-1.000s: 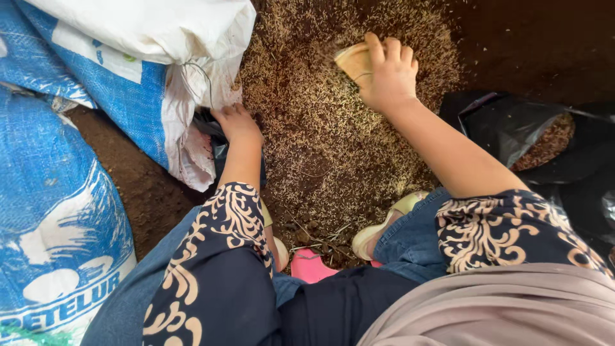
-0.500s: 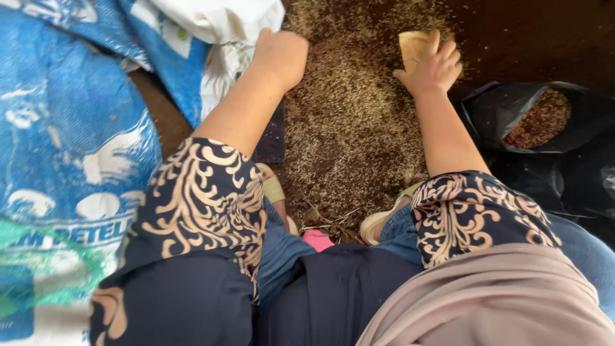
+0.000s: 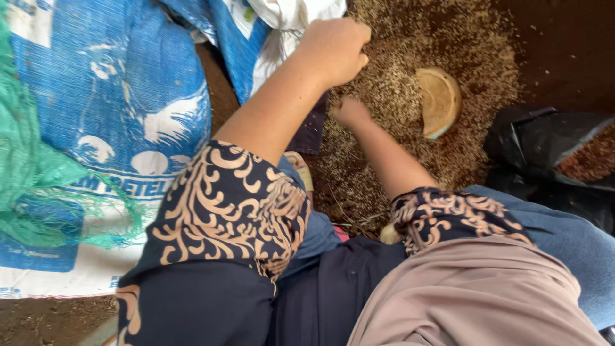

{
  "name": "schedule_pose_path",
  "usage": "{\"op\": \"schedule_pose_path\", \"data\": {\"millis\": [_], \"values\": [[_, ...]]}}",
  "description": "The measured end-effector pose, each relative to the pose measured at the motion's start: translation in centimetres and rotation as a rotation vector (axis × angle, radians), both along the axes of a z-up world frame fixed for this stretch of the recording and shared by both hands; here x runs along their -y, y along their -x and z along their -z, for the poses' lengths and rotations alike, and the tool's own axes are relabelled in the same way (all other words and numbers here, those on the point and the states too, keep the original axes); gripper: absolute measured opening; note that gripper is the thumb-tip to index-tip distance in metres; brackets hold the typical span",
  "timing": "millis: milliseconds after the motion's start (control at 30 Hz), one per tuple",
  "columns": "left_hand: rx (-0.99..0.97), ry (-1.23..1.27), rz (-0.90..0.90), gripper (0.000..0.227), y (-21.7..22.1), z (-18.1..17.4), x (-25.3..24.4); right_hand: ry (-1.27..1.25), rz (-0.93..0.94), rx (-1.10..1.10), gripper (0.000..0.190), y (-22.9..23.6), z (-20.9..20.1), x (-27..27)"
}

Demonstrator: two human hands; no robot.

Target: The person scoops grains from a large pile on the floor using a scoop and fills black plastic bags. The person then folds the top of each bag to close it and places the filled bags aside.

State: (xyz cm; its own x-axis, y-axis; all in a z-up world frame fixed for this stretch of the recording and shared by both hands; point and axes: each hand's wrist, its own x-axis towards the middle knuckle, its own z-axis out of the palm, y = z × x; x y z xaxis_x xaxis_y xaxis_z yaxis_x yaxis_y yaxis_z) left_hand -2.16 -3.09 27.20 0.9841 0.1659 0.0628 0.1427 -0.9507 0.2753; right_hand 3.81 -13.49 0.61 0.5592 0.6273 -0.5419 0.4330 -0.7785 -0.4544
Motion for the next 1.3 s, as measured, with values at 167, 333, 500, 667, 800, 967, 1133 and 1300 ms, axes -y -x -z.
{"op": "schedule_pose_path", "data": {"millis": [167,333,500,667,800,967,1133,1300], "values": [[-0.042,-0.019,-0.022,0.019,-0.1,0.7,-0.7,-0.180,0.374,-0.082,0.081,7.2,6.3,0.3],[-0.023,0.018,-0.051,0.023,-0.3,1.5,-1.4,-0.245,0.426,-0.178,0.051,8.2,9.9,-1.8],[-0.221,0.036,-0.113,0.025,-0.9,3.3,-2.9,-0.539,0.568,-0.396,0.034,3.2,5.9,-2.8],[-0.313,-0.006,-0.337,0.033,-2.1,5.9,-3.2,-0.670,0.701,-0.578,0.025,-5.4,-0.2,-2.1],[0.359,0.094,-0.698,0.077,-0.9,10.0,-2.4,-1.079,1.009,-0.766,0.026,-10.0,-1.4,0.2],[0.356,1.498,-0.952,0.070,-1.7,17.1,2.5,-1.210,1.057,-0.827,0.026,-10.3,-1.8,3.9],[0.484,1.462,-0.815,0.039,-3.2,19.1,5.8,-0.808,0.732,0.161,0.053,-6.8,-7.0,8.9],[0.424,1.477,-0.698,0.035,-2.8,16.9,6.8,-1.035,0.078,0.037,0.043,-5.0,-13.2,10.6]]}}
